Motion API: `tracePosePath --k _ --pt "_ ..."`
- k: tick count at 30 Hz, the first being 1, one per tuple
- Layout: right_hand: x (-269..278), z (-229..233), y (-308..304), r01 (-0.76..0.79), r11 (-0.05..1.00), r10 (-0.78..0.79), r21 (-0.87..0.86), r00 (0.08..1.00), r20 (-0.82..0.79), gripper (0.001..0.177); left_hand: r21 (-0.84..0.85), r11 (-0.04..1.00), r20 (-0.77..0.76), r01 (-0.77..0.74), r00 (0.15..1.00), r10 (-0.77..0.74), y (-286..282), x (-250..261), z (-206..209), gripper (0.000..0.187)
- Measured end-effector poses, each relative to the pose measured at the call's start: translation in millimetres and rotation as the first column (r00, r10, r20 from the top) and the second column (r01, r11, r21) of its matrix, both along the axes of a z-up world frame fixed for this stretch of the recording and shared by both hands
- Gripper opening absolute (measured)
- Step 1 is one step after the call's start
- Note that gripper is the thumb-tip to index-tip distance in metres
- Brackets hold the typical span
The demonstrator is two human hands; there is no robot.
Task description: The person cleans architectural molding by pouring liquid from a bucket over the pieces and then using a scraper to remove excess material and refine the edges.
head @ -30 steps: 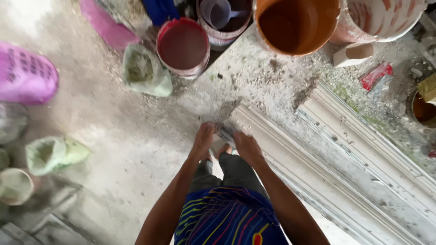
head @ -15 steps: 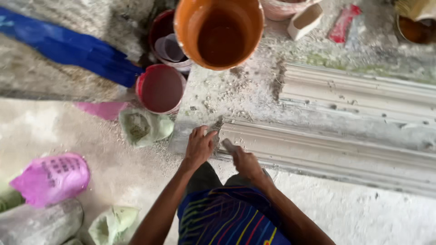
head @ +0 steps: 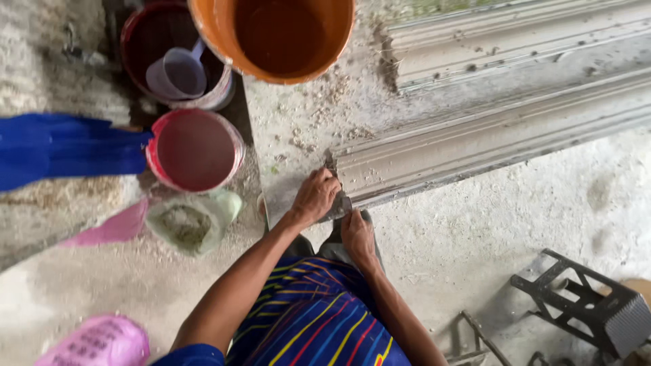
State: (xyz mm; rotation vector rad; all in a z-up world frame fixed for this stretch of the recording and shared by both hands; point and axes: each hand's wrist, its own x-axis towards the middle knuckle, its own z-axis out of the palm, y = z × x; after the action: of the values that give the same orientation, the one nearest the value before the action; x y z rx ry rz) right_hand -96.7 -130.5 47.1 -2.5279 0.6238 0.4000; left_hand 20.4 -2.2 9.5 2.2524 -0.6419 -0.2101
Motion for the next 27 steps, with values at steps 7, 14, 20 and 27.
tracePosePath --k 7,14,20,27 --pt "3.7 -2.2 38.1 0.269 0.963 -0.267 0.013 0.959 -0.100 0.031 -0.127 0.991 -0.155 -0.047 0.988 0.027 10.3 -3.9 2.0 0.018" --pt "42.1 41.0 53.4 0.316 0.948 -0.300 0.045 0.930 -0.214 0.036 -0.220 0.975 -0.127 -0.032 0.992 0.004 18.4 2.2 -11.9 0.012" --pt "42.4 27.6 46.5 0.171 0.985 -0.164 0.029 0.973 -0.165 0.030 -0.238 0.971 -0.124 -0.031 0.992 0.002 17.4 2.5 -12.6 0.012" --pt "15.2 63.1 46.0 0.160 0.987 -0.160 0.029 0.987 -0.023 0.027 -0.042 0.997 0.095 0.068 0.993 -0.064 21.1 -33.2 -12.6 0.011"
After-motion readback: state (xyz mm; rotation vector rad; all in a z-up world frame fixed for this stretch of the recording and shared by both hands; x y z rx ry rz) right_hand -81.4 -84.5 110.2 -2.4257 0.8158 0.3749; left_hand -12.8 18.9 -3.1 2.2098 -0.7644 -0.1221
